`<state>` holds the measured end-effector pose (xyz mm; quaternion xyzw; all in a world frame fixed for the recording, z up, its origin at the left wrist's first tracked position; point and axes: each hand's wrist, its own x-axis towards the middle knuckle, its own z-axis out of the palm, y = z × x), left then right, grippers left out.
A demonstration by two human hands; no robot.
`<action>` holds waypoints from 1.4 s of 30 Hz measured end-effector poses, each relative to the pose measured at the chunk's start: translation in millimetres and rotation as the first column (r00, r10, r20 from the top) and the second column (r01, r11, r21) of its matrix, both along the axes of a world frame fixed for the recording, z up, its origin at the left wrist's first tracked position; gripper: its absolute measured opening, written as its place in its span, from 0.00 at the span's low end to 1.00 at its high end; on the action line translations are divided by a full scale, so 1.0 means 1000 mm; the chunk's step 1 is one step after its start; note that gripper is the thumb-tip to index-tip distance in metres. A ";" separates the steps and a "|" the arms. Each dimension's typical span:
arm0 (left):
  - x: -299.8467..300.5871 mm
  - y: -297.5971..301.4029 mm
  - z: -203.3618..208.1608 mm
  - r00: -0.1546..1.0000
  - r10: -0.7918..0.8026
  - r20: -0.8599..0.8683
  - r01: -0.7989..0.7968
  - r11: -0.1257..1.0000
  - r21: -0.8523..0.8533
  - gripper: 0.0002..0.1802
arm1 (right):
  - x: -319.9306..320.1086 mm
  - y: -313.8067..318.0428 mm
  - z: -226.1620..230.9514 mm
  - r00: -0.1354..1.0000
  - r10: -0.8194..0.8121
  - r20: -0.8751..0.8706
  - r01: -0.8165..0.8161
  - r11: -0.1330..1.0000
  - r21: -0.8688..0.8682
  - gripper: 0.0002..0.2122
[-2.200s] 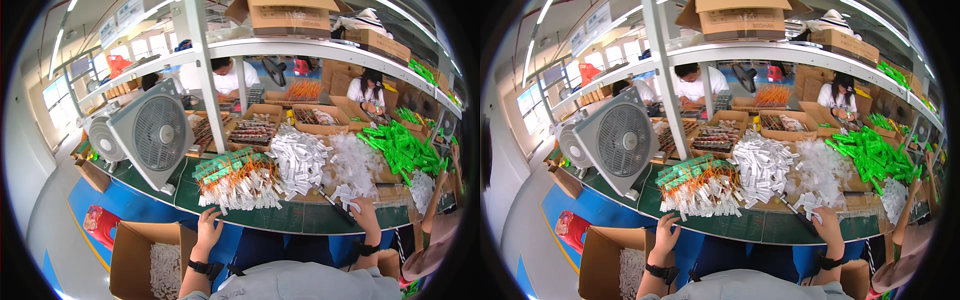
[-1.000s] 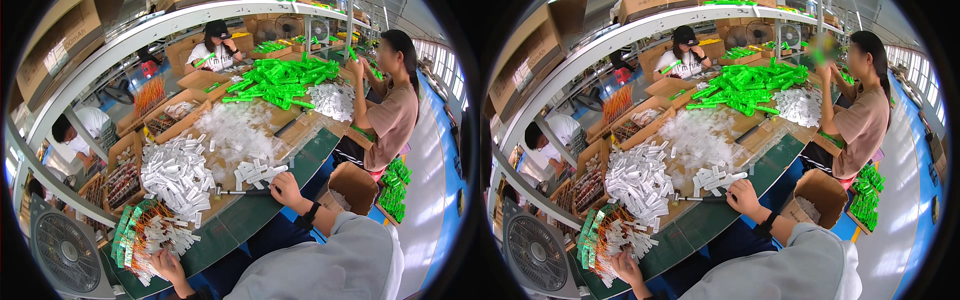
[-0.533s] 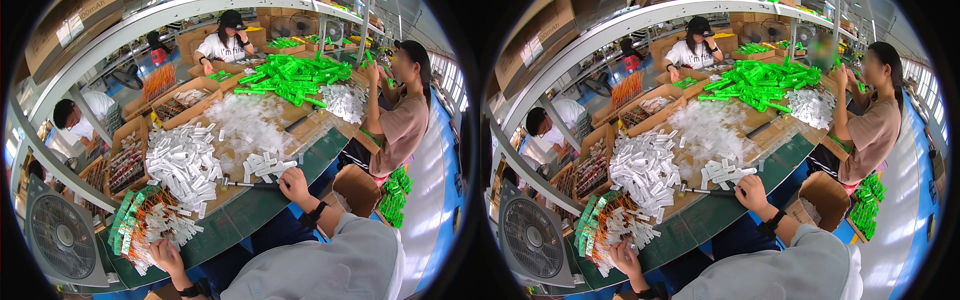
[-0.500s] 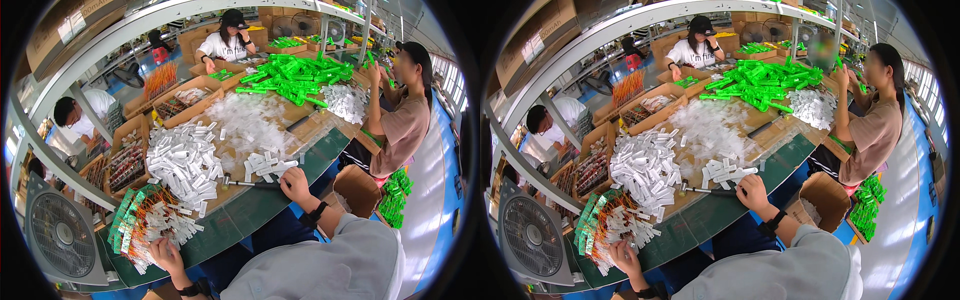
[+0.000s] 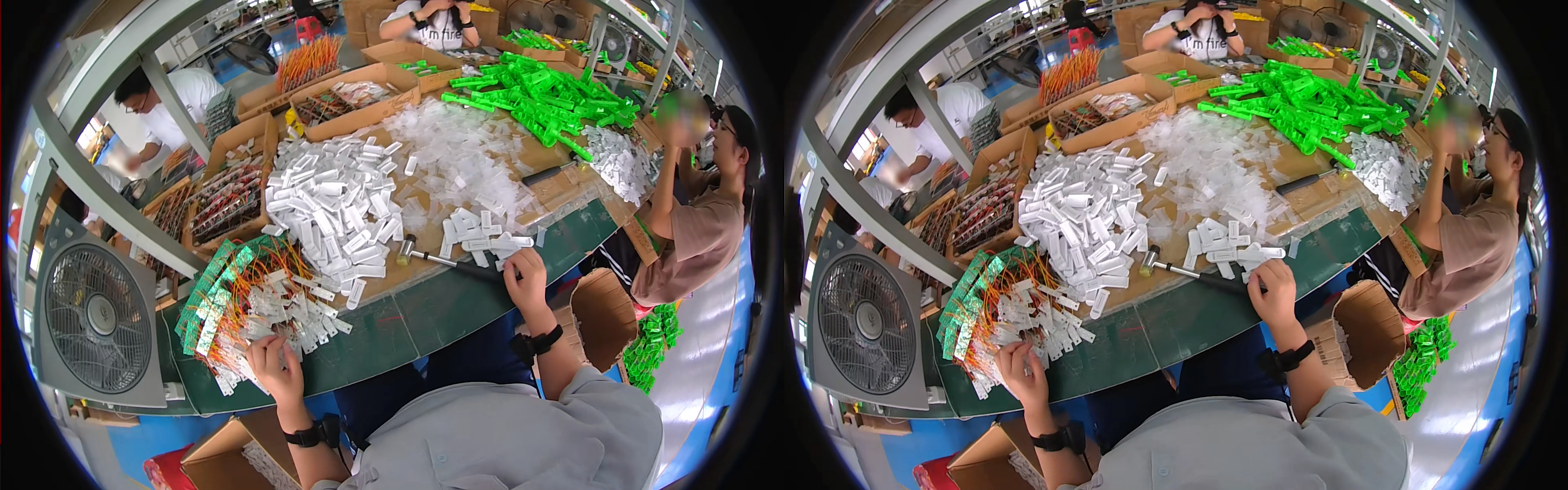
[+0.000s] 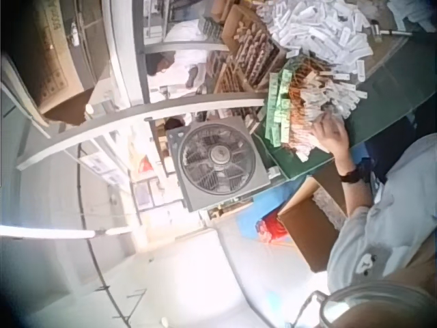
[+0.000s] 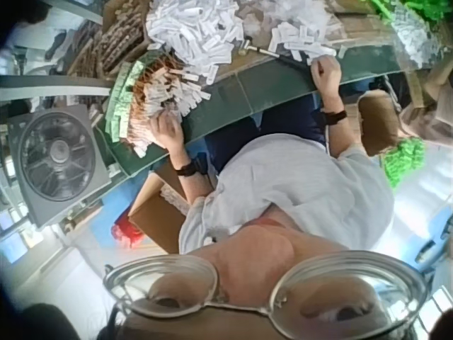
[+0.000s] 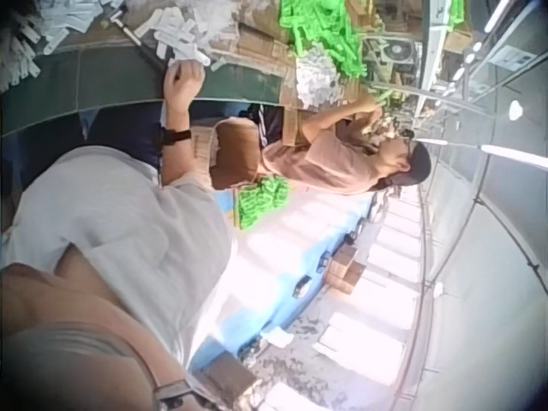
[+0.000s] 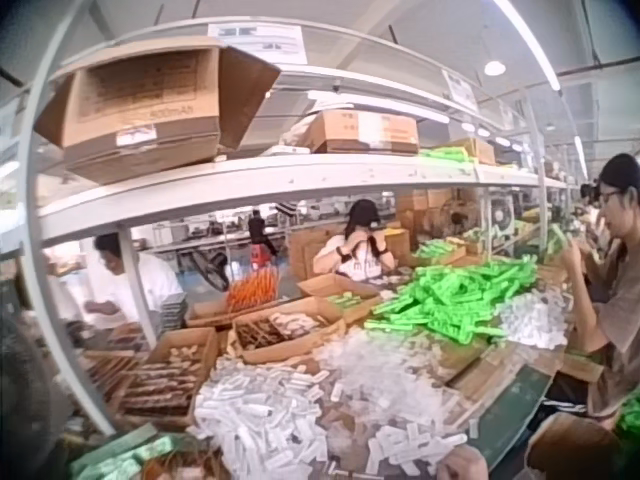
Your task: Assembling LED light modules by inserting components into plastic housings and using a small mallet to tap them securely into place.
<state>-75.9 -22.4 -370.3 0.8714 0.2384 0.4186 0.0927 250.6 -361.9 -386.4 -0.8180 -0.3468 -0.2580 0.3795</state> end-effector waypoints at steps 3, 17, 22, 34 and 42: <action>0.001 0.000 -0.001 1.000 0.015 0.008 -0.015 1.000 -0.007 0.11 | 0.001 -0.002 -0.001 1.000 0.006 -0.007 -0.006 1.000 -0.020 0.03; 0.004 -0.002 0.001 0.999 0.030 -0.041 -0.031 0.999 -0.017 0.10 | 0.001 -0.005 -0.002 0.999 -0.018 -0.030 0.017 0.999 -0.046 0.03; 0.003 0.000 -0.002 0.995 0.051 -0.087 -0.050 0.999 0.011 0.11 | 0.000 -0.001 0.000 0.999 -0.013 -0.050 0.010 0.999 -0.044 0.03; 0.001 0.056 0.098 0.992 0.116 -0.045 -0.111 0.988 0.103 0.10 | 0.003 -0.004 -0.002 0.998 -0.004 -0.057 0.000 0.997 -0.076 0.05; -0.001 0.154 0.091 0.867 0.417 -0.272 -0.317 0.883 0.346 0.10 | 0.002 0.002 0.004 1.000 0.006 -0.011 -0.007 0.996 -0.087 0.06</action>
